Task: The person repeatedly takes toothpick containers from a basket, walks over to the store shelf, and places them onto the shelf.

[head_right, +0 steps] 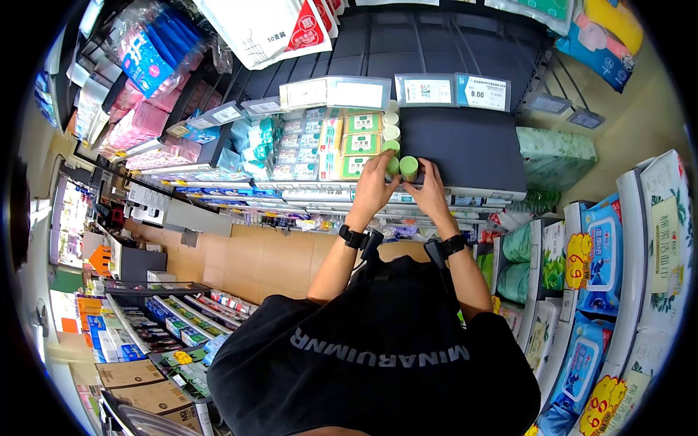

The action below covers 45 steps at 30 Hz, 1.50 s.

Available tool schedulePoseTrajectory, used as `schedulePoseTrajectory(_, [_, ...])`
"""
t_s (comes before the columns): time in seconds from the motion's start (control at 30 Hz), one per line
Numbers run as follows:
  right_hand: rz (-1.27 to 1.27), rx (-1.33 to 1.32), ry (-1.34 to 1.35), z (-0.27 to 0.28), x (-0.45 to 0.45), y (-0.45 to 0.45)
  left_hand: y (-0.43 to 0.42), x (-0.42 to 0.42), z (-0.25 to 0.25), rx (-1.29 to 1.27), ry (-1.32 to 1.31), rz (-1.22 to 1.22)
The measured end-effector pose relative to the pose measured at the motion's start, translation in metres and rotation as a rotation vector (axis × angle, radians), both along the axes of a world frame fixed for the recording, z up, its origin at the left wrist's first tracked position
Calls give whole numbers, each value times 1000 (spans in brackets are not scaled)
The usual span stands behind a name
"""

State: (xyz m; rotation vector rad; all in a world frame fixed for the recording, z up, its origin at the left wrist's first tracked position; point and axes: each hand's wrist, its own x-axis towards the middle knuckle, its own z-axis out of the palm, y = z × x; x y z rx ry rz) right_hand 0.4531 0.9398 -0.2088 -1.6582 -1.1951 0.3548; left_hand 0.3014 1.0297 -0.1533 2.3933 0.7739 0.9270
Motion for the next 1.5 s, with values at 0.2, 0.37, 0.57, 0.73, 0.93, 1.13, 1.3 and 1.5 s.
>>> schedulePoseTrajectory(0.2, [28,39,171,41,-6,-28,-16,-15,22,-93,-95,-1])
schedulePoseTrajectory(0.37, [197,126,650,85,-17,-67,-44,-37,58,-400,-233,-124])
schedulePoseTrajectory(0.57, [291,148,704,131,-36,-129,-72,-68,76,-514,-315,-223])
schedulePoseTrajectory(0.73, [342,153,632,147,-60,-162,-93,-92,89,-801,-369,-265])
schedulePoseTrajectory(0.93, [297,212,667,143,-83,-191,-119,-114,93,-919,-473,-279])
schedulePoseTrajectory(1.13, [254,219,680,145,-114,-228,-152,-143,100,-971,-504,-364])
schedulePoseTrajectory(1.3, [209,240,660,148,-151,-265,-187,-172,97,-938,-488,-406])
schedulePoseTrajectory(1.5, [166,284,672,149,-208,-327,-235,-222,82,-985,-524,-388])
